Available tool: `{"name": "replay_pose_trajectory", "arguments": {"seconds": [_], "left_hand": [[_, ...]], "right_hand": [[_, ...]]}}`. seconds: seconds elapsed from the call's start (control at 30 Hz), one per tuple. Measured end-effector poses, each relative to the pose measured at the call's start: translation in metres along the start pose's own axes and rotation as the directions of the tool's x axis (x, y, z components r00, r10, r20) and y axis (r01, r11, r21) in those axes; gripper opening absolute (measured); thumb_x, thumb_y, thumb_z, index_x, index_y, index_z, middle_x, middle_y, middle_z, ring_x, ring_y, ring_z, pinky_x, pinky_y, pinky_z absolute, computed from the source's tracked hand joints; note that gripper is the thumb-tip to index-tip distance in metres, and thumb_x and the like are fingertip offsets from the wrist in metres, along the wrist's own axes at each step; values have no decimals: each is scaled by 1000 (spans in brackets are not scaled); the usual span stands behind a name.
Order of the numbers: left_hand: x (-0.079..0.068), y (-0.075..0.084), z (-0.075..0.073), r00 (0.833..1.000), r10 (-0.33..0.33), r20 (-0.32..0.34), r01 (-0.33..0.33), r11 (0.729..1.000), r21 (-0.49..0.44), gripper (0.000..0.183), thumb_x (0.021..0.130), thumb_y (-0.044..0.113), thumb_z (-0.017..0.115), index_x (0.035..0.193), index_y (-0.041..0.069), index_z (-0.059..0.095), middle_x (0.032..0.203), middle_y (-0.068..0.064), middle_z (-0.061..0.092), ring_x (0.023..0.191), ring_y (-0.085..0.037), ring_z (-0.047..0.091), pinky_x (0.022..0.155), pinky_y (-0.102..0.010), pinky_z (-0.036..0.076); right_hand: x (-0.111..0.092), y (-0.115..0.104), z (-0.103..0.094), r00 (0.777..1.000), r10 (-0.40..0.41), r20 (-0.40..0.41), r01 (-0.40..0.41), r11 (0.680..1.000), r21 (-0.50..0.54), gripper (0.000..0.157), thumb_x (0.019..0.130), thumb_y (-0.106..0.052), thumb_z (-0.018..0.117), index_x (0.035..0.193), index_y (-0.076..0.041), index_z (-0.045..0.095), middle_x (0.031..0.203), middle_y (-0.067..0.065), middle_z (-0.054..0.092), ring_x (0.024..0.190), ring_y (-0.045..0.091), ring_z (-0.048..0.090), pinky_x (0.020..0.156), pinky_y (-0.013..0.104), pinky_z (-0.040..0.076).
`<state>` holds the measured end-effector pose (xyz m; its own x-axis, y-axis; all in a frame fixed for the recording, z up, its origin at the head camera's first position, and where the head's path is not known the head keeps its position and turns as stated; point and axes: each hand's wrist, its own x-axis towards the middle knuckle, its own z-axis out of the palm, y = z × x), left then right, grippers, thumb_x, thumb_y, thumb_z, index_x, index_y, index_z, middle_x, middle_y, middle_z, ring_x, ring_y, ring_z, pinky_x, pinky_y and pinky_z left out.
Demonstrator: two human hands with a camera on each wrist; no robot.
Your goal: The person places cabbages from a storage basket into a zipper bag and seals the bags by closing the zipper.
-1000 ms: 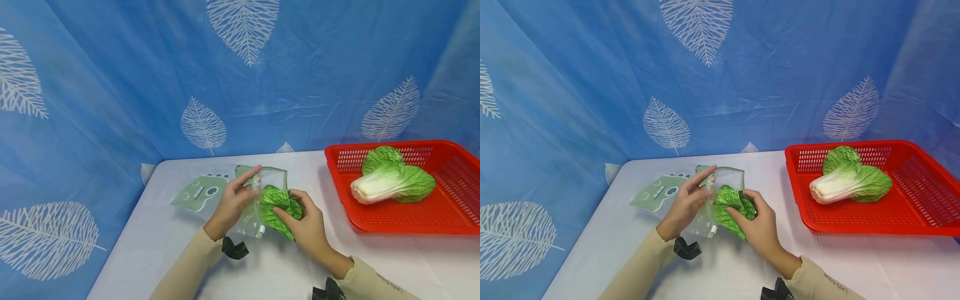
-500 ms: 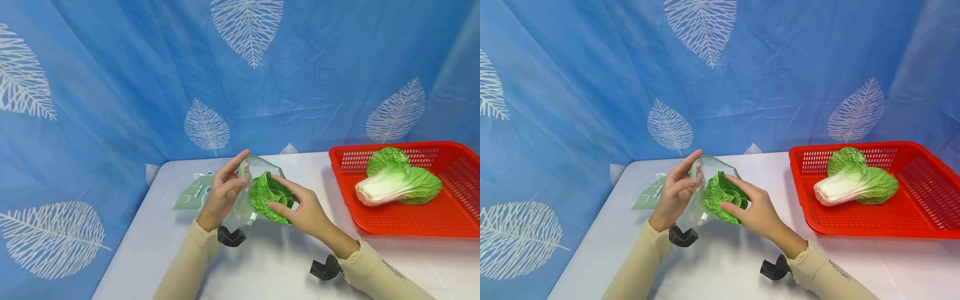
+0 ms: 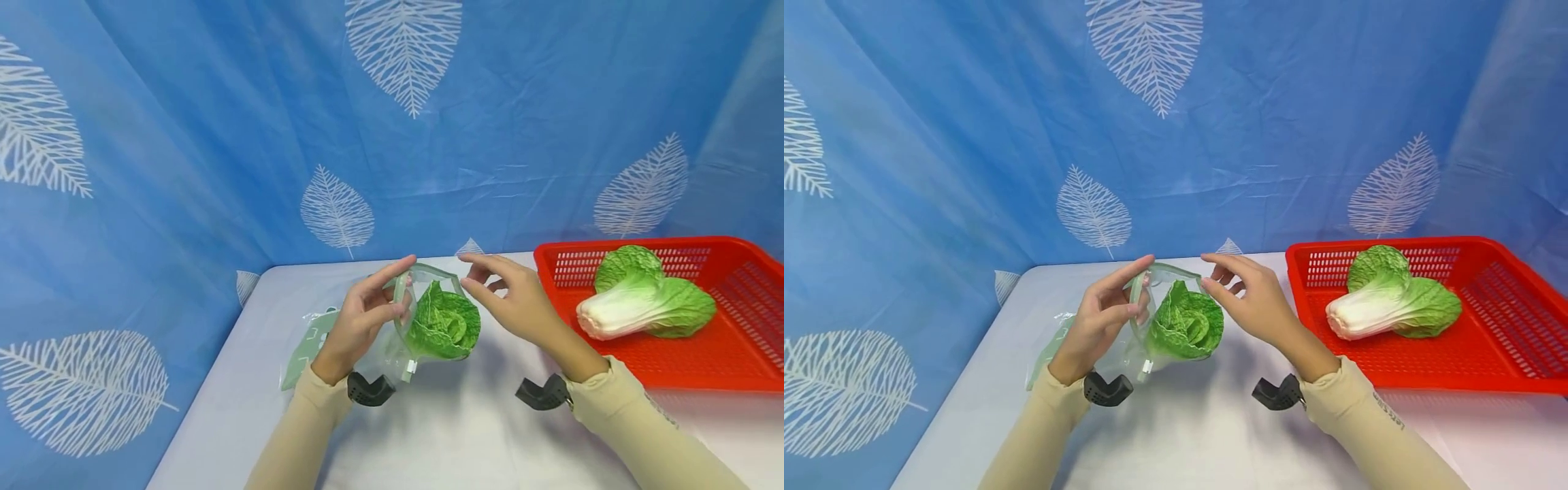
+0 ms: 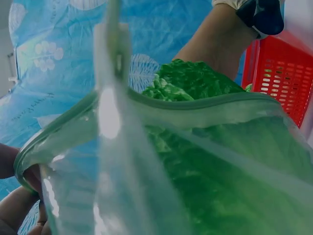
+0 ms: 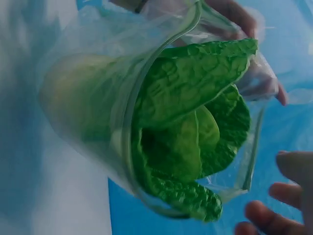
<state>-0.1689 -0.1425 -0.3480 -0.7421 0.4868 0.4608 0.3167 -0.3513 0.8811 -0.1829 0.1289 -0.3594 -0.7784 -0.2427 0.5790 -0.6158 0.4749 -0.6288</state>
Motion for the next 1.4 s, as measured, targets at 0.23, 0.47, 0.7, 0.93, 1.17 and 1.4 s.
{"name": "replay_pose_trajectory", "arguments": {"seconds": [0.23,0.47,0.7,0.93,1.17,1.4], "left_hand": [[-5,2,-2,1000,-18,23,17,1000,20,64,92,-6,56,155,0,42,134,-17,53,82,-14,56,72,-25,52],[-10,10,-7,996,-87,0,87,995,43,76,93,-7,62,161,15,34,152,-21,36,104,-20,59,82,-28,55],[-38,17,1,997,28,-73,9,885,466,82,95,0,69,163,23,30,143,-9,44,98,-25,55,78,-32,53],[-82,-6,32,918,396,-7,-192,461,867,79,93,28,77,156,-1,39,102,-5,52,78,-13,48,70,-21,47],[-108,-36,39,864,493,103,-197,144,970,60,101,35,63,145,-5,54,85,1,52,65,-3,42,56,-11,37],[-98,-19,24,697,629,343,-468,37,883,30,103,7,57,125,-9,68,83,-4,62,64,-9,53,56,-15,45]], "right_hand": [[14,1,16,979,-7,202,15,999,-39,40,100,-22,68,140,-18,64,90,-7,69,84,9,64,73,35,56],[20,-6,19,983,6,184,-21,997,80,40,102,-16,65,141,-20,64,79,-3,68,65,12,61,59,30,49],[25,-26,16,997,11,70,-24,983,184,48,100,-12,66,146,-24,60,73,-1,65,57,16,53,54,27,43],[26,-33,15,1000,17,17,-19,990,137,50,99,-9,66,145,-27,60,72,-4,67,53,14,52,48,27,41],[29,-40,13,999,28,41,-35,985,171,47,101,-12,64,144,-30,60,71,-2,67,52,17,56,47,28,46],[27,-35,-4,985,59,162,-91,977,195,46,102,-17,65,145,-31,59,69,-1,66,55,19,60,52,31,50]]}}
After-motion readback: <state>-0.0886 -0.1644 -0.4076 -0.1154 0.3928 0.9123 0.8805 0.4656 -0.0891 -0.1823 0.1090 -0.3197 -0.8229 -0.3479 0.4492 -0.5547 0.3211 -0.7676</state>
